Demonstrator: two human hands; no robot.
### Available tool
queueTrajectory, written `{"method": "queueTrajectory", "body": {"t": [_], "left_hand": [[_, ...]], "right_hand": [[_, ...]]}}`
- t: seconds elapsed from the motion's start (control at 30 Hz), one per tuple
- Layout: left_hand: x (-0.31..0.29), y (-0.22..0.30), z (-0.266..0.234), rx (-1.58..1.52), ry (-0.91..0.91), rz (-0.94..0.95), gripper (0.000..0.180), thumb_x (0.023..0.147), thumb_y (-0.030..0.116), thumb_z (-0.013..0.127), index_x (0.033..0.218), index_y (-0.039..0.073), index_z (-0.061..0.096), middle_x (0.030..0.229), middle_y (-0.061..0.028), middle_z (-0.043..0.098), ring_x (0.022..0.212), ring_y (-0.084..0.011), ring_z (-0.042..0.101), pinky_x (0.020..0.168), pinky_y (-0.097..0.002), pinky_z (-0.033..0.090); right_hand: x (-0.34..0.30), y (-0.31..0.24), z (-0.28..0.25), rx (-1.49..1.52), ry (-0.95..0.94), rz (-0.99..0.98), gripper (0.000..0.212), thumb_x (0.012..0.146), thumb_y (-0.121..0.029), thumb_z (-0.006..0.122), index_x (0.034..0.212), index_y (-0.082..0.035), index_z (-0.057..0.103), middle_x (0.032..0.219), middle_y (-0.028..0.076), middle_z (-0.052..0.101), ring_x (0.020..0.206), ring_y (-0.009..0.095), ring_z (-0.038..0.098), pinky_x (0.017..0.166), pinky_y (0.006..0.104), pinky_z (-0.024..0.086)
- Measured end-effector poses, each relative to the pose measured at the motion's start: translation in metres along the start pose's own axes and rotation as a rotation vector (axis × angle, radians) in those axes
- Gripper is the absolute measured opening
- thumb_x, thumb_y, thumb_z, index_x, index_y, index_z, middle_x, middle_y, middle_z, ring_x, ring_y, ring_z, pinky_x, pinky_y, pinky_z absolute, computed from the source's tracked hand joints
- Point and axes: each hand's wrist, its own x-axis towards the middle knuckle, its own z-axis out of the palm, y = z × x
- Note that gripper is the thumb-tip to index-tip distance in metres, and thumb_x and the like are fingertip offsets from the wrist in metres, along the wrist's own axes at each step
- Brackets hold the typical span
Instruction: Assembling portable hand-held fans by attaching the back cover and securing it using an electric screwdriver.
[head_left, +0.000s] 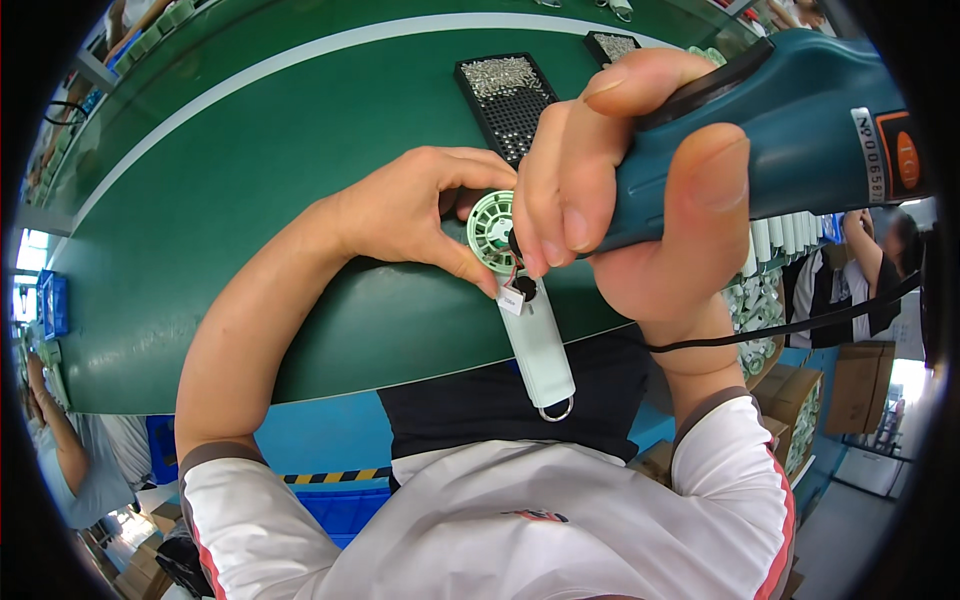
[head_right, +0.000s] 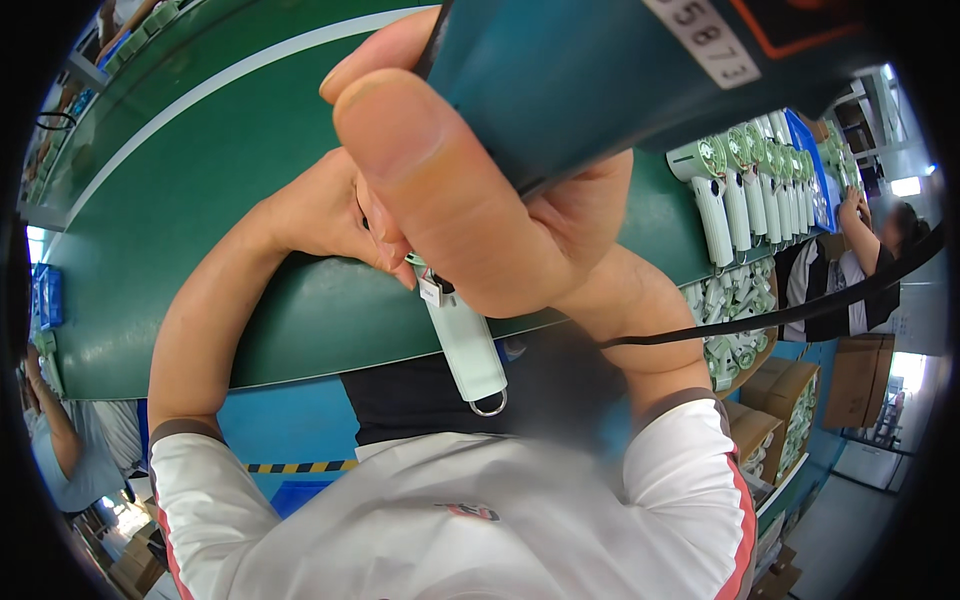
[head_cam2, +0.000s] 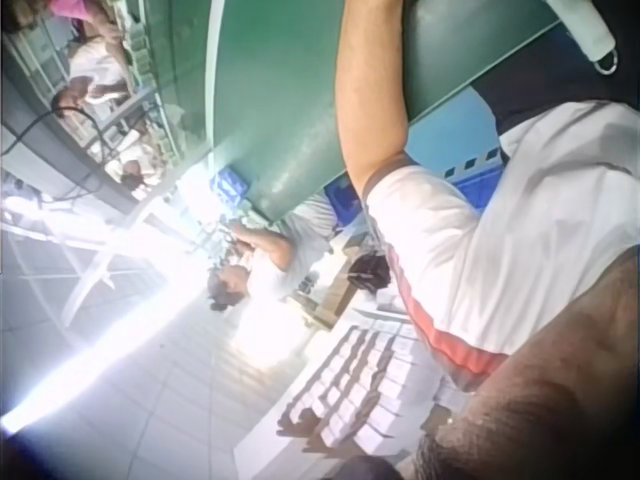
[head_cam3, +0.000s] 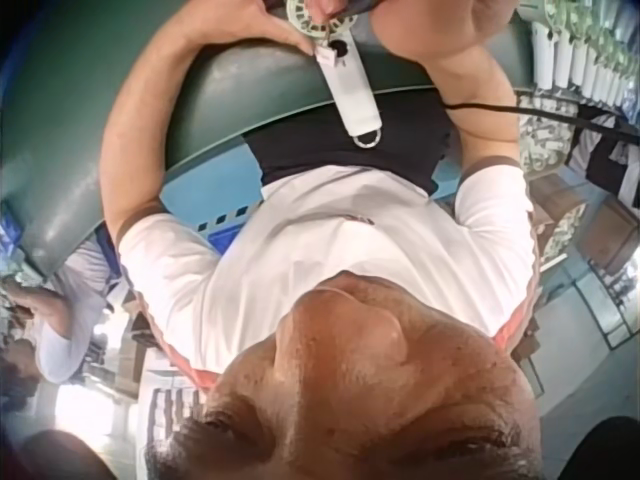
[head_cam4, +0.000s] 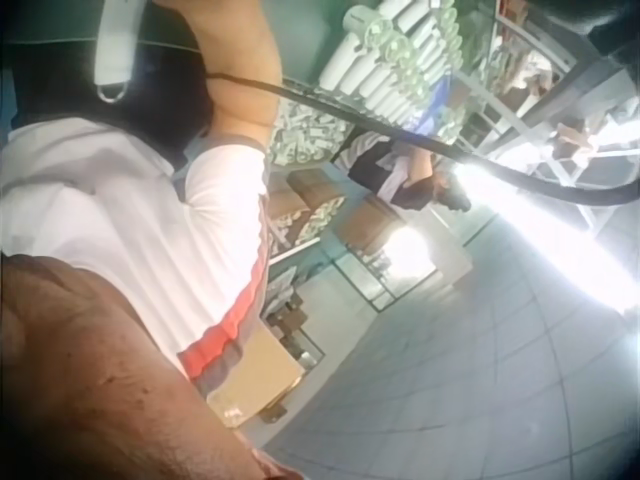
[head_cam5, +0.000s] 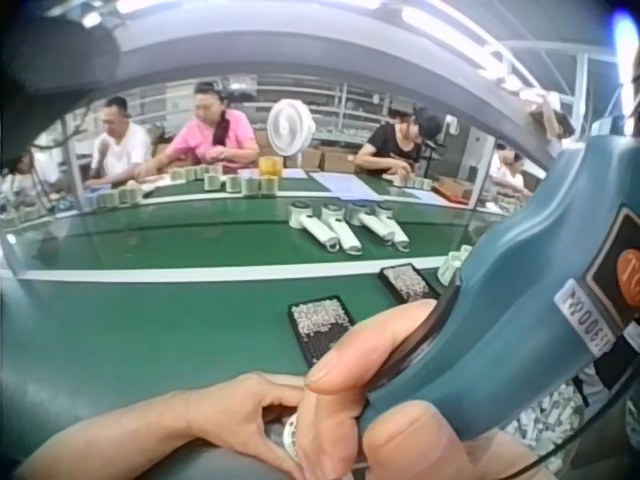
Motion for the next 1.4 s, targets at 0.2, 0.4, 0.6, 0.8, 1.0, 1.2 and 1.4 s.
{"method": "queueTrajectory", "body": {"t": [0.2, 0.4, 0.6, 0.8, 1.0, 1.2, 1.4], "left_hand": [[0.000, 0.001, -0.002, 0.044, -0.007, -0.009, 0.067, 0.062, 0.027, 0.100, 0.119, 0.004, 0.072, 0.104, -0.0004, 0.064, 0.082, -0.0142, 0.053, 0.072, -0.0287, 0.046], [-0.002, -0.005, -0.003, 0.036, -0.008, 0.017, 0.057, 0.064, 0.020, 0.099, 0.113, 0.005, 0.073, 0.102, -0.0016, 0.067, 0.085, -0.0124, 0.058, 0.075, -0.0295, 0.048], [0.009, 0.018, -0.001, 0.175, 0.066, -0.203, 0.077, 0.074, 0.024, 0.090, 0.139, 0.006, 0.053, 0.118, -0.0105, 0.072, 0.113, -0.0222, 0.067, 0.099, -0.0359, 0.053], [0.001, -0.011, -0.005, -0.126, 0.053, 0.084, 0.074, 0.080, 0.028, 0.083, 0.144, 0.006, 0.054, 0.145, -0.0101, 0.057, 0.134, -0.0242, 0.054, 0.113, -0.0397, 0.043], [-0.012, -0.029, -0.011, -0.142, 0.095, 0.025, 0.074, 0.080, 0.027, 0.084, 0.144, 0.005, 0.054, 0.145, -0.0106, 0.057, 0.134, -0.0243, 0.054, 0.113, -0.0405, 0.043], [0.005, -0.003, -0.005, 0.041, 0.044, 0.063, 0.067, 0.082, 0.026, 0.081, 0.140, 0.003, 0.055, 0.136, -0.0129, 0.064, 0.126, -0.0234, 0.060, 0.107, -0.0398, 0.048], [-0.005, 0.007, -0.003, 0.423, 0.007, 0.022, 0.064, 0.063, 0.017, 0.099, 0.118, 0.002, 0.070, 0.114, -0.0030, 0.068, 0.104, -0.0106, 0.064, 0.082, -0.0272, 0.053]], "right_hand": [[-0.004, 0.012, 0.009, -0.095, 0.046, -0.024, 0.041, 0.107, -0.033, 0.051, 0.127, 0.003, 0.053, 0.066, 0.007, 0.057, 0.053, 0.017, 0.056, 0.046, 0.0327, 0.051], [-0.001, 0.015, 0.021, -0.208, 0.091, -0.067, 0.032, 0.106, -0.020, 0.056, 0.122, 0.007, 0.051, 0.067, 0.009, 0.060, 0.053, 0.017, 0.059, 0.048, 0.0323, 0.052], [-0.003, 0.011, 0.019, -0.389, 0.132, -0.008, 0.029, 0.085, -0.011, 0.080, 0.107, 0.004, 0.068, 0.091, 0.010, 0.072, 0.069, 0.018, 0.068, 0.064, 0.0296, 0.055], [0.003, 0.025, 0.029, -0.342, 0.138, -0.066, 0.035, 0.086, -0.013, 0.079, 0.113, 0.003, 0.065, 0.090, 0.012, 0.072, 0.073, 0.021, 0.071, 0.069, 0.0313, 0.057], [0.006, 0.025, 0.029, -0.379, 0.141, -0.180, 0.034, 0.085, -0.013, 0.078, 0.113, 0.003, 0.065, 0.087, 0.011, 0.072, 0.070, 0.020, 0.070, 0.067, 0.0304, 0.056], [-0.003, 0.019, 0.030, -0.363, 0.092, 0.029, 0.035, 0.086, -0.013, 0.078, 0.115, 0.002, 0.065, 0.087, 0.009, 0.072, 0.070, 0.015, 0.067, 0.067, 0.0295, 0.055], [0.005, 0.006, 0.007, 0.105, 0.167, -0.043, 0.028, 0.089, -0.008, 0.076, 0.112, 0.003, 0.066, 0.087, 0.009, 0.072, 0.067, 0.013, 0.065, 0.060, 0.0263, 0.051]]}}
